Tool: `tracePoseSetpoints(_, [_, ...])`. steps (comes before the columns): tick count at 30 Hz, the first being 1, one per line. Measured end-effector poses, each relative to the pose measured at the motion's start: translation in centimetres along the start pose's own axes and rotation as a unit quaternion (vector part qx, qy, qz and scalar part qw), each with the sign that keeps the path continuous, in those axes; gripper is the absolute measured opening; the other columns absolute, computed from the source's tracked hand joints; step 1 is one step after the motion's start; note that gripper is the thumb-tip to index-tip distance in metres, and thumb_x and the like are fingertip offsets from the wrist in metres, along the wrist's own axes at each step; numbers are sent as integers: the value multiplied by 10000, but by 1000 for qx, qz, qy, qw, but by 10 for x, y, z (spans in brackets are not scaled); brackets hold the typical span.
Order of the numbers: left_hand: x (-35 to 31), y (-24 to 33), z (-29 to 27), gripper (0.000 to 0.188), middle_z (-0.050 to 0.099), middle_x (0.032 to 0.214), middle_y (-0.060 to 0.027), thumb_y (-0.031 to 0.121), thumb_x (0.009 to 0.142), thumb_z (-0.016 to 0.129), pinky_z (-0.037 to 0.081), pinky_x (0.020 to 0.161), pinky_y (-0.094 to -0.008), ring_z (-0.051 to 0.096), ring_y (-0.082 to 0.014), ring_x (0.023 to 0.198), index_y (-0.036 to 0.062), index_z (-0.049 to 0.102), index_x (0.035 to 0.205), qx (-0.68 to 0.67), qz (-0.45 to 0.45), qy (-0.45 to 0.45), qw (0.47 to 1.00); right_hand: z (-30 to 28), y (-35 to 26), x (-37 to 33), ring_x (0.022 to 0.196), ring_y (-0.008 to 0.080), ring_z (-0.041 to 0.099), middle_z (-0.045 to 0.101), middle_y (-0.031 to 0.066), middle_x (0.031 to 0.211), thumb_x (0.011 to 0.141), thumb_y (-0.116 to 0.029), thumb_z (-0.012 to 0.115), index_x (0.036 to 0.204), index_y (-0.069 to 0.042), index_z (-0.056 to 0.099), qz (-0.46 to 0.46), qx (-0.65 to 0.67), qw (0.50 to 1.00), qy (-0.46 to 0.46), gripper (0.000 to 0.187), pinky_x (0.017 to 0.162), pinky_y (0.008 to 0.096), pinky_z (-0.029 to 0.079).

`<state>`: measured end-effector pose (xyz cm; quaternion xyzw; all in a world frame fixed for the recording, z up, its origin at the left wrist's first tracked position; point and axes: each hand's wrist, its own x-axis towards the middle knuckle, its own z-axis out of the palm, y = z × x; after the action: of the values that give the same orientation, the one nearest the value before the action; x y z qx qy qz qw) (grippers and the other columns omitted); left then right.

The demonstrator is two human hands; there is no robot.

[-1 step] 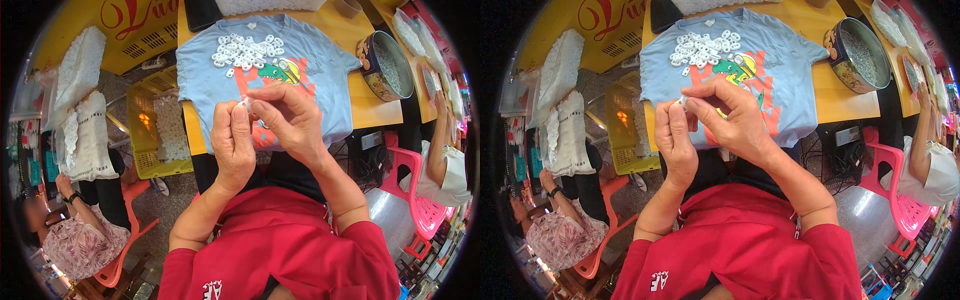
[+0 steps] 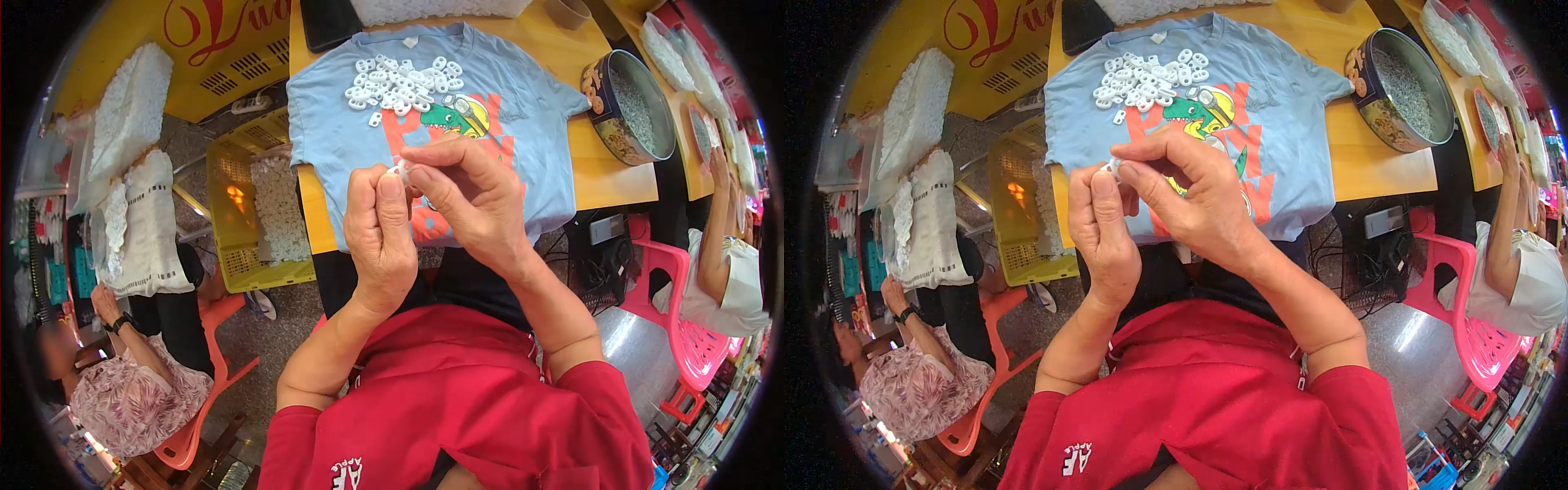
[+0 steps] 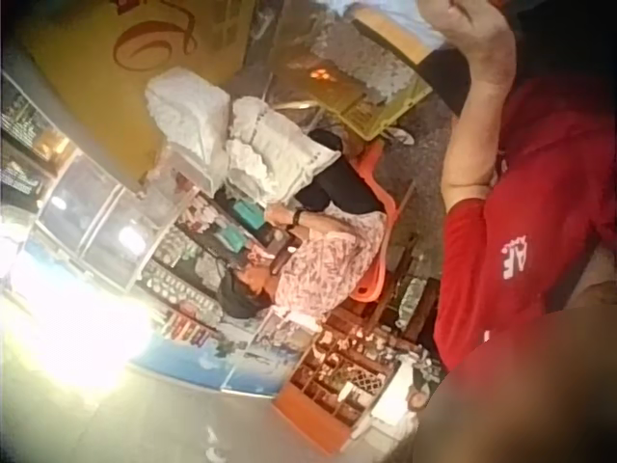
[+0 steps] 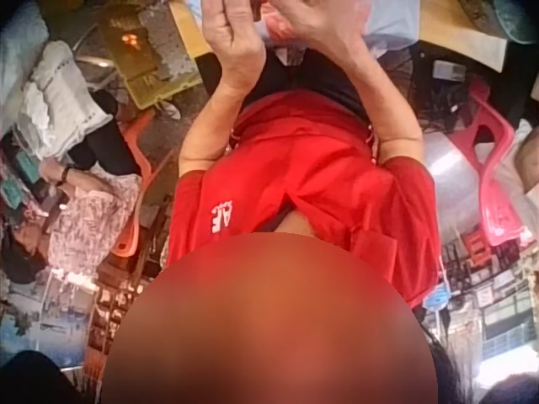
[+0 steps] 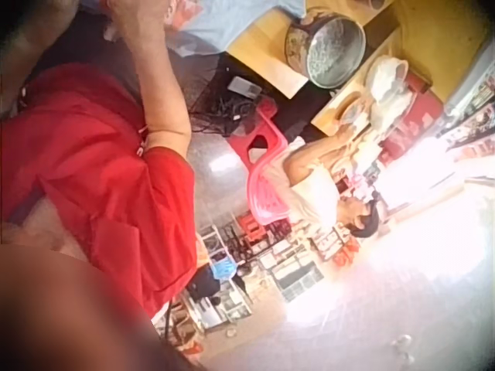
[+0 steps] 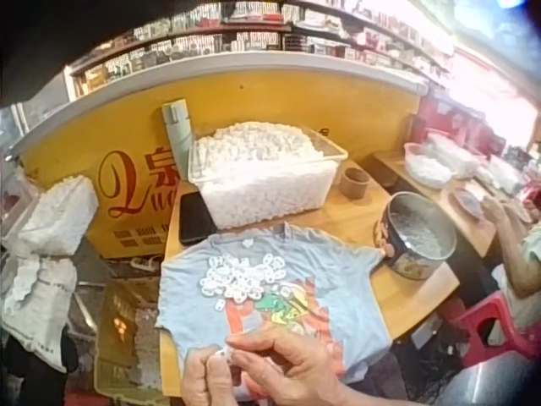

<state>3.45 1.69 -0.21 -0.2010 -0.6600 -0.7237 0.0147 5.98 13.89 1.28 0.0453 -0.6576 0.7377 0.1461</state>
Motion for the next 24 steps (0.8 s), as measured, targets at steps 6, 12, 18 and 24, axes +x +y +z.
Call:
tracePoseSetpoints(6, [-2,-2,-1,165,456,765,-10,102,1019,409,397,611,-238,410,-77,681,20,444,880,-14,-9,9,1000,3,0,-5,919,112,596,624,83,1050,918,29,577,1104,33,597,2,15,1000,15,187,812,259,499])
tracePoseSetpoints(12, [7,-7,-3,124,478,988,-53,160,1006,463,432,758,-232,472,-110,871,39,439,1007,-119,55,-74,989,-4,-6,-5,931,107,586,624,81,1115,952,-57,561,1120,12,585,51,82,995,4,183,797,265,506])
tracePoseSetpoints(18, [11,-7,-5,493,420,1376,-165,290,1009,447,321,1080,-357,400,-244,1291,-21,336,1375,-250,-42,-146,956,-2,-4,-6,935,101,575,621,67,1107,969,-109,546,1118,-1,591,80,123,989,-2,190,774,263,509])
tracePoseSetpoints(24, [10,-9,-7,605,397,1410,-175,411,997,434,275,1105,-386,363,-265,1332,-13,336,1419,-283,-40,-191,939,-4,-11,-9,947,94,569,606,43,1058,957,-83,559,1091,11,603,77,88,993,-32,169,827,265,485])
